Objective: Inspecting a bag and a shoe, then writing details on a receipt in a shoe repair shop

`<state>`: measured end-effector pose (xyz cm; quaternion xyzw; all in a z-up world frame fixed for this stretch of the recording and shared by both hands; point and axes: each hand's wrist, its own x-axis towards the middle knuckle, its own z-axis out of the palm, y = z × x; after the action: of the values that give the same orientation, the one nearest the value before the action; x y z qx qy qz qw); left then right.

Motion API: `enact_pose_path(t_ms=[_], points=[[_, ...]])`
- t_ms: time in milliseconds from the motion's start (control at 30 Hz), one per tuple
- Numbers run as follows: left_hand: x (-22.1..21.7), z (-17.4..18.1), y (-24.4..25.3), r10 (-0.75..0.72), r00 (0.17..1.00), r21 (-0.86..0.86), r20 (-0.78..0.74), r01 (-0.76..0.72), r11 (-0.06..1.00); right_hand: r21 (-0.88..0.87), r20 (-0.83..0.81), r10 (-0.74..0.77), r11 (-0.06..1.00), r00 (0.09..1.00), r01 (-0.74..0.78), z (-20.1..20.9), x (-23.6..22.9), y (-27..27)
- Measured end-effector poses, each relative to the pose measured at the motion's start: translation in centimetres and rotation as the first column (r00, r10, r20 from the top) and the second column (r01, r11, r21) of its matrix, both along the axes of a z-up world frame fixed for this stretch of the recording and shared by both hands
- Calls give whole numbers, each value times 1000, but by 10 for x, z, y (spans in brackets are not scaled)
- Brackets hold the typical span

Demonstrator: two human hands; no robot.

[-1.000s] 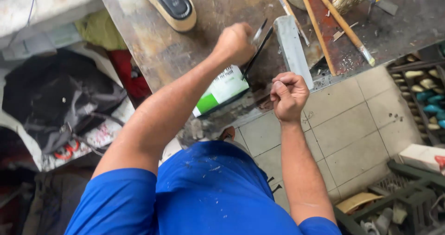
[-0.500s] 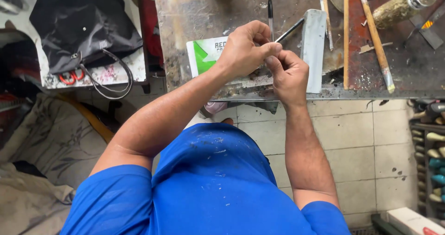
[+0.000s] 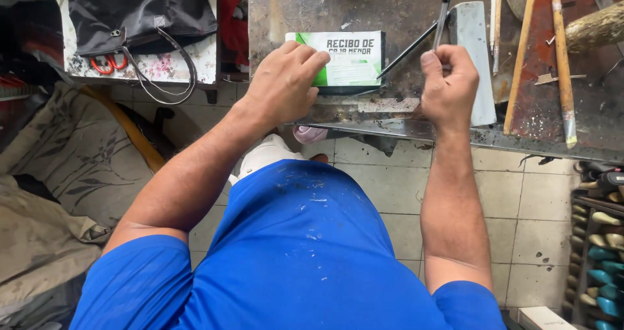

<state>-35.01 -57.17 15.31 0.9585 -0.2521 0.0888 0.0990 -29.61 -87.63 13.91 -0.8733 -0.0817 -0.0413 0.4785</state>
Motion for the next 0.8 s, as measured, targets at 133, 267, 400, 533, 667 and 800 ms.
enact_pose_path(t_ms=[133, 267, 400, 533, 667, 800], points=[[-2, -8, 0, 9, 998, -21, 69, -8, 1000, -293, 80, -35, 954, 996, 58, -21, 35, 21], [-3, -9, 3, 1, 994, -50, 107, 4, 999, -328, 109, 15, 944, 994, 22, -33, 67, 28], [-6, -10, 4, 4, 989, -82, 149, 9, 997, -80, 9, 27, 996, 1000, -27, -5, 64, 11], [-3, -14, 6, -16, 982, -109, 186, 37, 993, -49, -162, 44, 997, 986, -52, -2, 43, 34], [1, -14, 7, -26, 976, -91, 218, 46, 995, -542, 136, 129, 840, 982, -35, -35, 54, 51], [2, -13, 7, -45, 979, -39, 199, 54, 998, -800, 280, 73, 568, 957, 190, -42, 79, 31]])
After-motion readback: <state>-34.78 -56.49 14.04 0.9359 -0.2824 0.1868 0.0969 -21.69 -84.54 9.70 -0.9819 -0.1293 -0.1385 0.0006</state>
